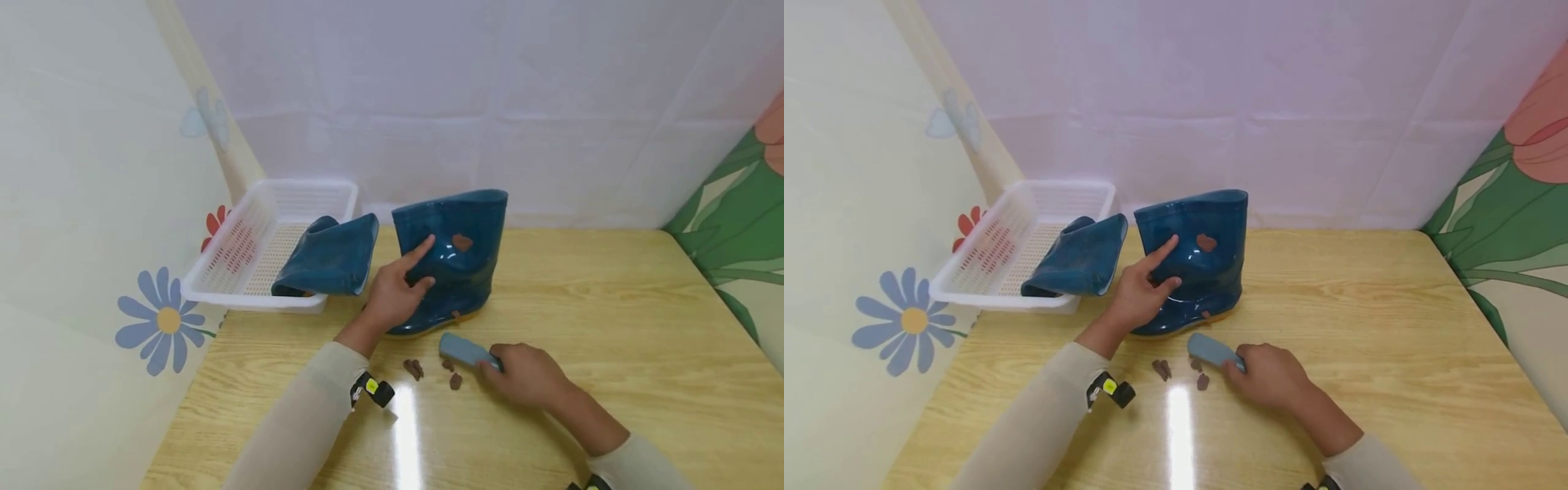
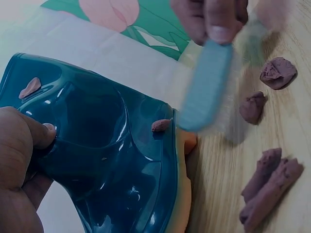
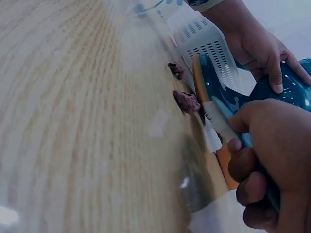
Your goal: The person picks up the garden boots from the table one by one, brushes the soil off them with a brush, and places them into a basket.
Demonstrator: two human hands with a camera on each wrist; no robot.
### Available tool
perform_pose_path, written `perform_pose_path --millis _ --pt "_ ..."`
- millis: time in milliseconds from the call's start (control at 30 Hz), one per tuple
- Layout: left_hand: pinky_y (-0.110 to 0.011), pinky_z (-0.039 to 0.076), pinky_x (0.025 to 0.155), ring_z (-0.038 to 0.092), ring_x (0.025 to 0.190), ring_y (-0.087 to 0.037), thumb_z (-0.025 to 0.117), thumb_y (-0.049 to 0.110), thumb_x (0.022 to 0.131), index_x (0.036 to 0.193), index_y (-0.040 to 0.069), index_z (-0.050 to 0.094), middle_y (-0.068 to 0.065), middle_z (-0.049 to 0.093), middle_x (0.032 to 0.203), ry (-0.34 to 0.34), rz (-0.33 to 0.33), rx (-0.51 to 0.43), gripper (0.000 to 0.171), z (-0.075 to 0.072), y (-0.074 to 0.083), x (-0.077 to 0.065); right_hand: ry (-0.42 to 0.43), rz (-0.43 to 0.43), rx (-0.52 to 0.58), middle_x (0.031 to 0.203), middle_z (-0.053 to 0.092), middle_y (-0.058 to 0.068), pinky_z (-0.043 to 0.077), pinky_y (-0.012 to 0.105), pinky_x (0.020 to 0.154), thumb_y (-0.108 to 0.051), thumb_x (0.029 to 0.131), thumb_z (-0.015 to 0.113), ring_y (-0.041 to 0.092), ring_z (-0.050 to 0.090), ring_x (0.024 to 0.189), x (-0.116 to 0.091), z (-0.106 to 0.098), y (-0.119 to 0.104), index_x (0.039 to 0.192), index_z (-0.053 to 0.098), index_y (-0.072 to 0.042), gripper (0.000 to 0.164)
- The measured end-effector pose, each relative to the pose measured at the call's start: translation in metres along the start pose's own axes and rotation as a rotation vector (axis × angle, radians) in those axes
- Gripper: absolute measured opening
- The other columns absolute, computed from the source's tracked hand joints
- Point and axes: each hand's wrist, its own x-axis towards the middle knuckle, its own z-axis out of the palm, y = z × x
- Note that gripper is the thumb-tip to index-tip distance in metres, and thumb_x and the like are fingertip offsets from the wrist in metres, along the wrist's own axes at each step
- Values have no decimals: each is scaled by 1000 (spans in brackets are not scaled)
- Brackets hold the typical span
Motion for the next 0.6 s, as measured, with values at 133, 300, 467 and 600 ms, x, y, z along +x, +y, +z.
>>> perform_pose_path --millis 133,300,467,600 --pt "-30 39 43 32 37 -14 70 16 99 158 44 35 4 46 156 8 -1 5 74 1 0 1 127 33 33 58 41 -7 31 29 46 -36 104 60 9 37 48 0 -3 -2 75 52 -18 35" --pt "-30 40 44 34 38 -13 70 16 99 158 44 35 3 47 155 -1 -19 11 74 2 0 0 150 100 68 59 43 -5 32 30 46 -37 106 56 11 40 49 3 -6 -2 76 53 -16 36" --pt "-30 39 44 33 37 -14 70 17 99 158 43 35 3 46 156 -8 -15 4 73 2 1 0 19 8 52 60 42 -8 32 28 48 -38 103 61 8 39 51 -2 -6 -1 75 55 -20 33" --pt "-30 39 43 33 37 -13 70 17 99 158 44 34 4 46 156 2 -5 10 74 1 2 1 101 5 61 59 38 -8 29 27 46 -36 104 61 7 35 49 -2 -7 0 74 53 -20 34"
